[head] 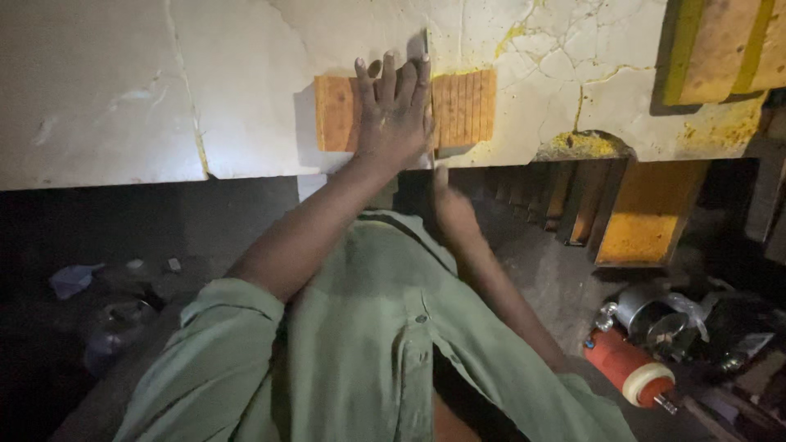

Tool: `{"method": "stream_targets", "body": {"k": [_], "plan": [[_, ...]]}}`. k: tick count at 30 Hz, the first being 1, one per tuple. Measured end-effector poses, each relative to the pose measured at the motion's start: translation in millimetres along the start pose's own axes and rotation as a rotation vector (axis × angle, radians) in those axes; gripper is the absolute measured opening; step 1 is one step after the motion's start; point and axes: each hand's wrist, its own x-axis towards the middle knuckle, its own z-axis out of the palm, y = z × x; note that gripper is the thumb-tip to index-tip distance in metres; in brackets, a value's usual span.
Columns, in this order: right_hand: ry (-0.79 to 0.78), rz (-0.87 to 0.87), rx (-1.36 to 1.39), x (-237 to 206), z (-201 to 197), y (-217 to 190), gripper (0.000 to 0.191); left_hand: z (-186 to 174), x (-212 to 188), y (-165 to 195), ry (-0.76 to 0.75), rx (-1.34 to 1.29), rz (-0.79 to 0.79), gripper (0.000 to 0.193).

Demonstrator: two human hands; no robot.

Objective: The person cuts a yellow slab on a tiled table into narrow strips with a long knife, steadying the slab with the other hand. They then lift a metal tray holding another slab, place it down, cover it with newspaper, and continue cutting slabs into strips.

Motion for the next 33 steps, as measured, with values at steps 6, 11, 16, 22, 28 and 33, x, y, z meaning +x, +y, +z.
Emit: {"method": "stream_targets", "body": {"k": [6, 11, 16, 22, 28, 33], "plan": [[0.204, -0.129, 0.103, 62.9, -78.9, -57.5, 0.06, -11.1, 3.7, -5.3, -0.031, 0.068, -0.015, 0.077], [0.05, -0.101, 0.173, -27.4, -79.2, -69.6, 0.066, -21.5, 3.6, -6.6, -0.049, -0.044, -0.025, 0.072], [-0.12, 0.616, 0.984, -54.9, -10.3, -5.4, 0.062, -13.1, 0.7, -5.8, -0.05, -0.074, -0.014, 0.072], [0.152, -0.219, 0.094, 53.1, -31.0, -10.2, 0.076, -6.0, -2.4, -9.0, 0.083, 0.034, 0.025, 0.076], [0.014, 0.045, 0.121, 40.9, -74.5, -67.1, 0.052, -18.0, 1.1, -14.9, 0.02, -0.049, -0.034, 0.074], [-0.142, 0.27, 0.322, -63.3, -4.6, -1.2, 0.036, -16.9, -6.3, -14.5, -0.004, -0.074, -0.028, 0.073]]}}
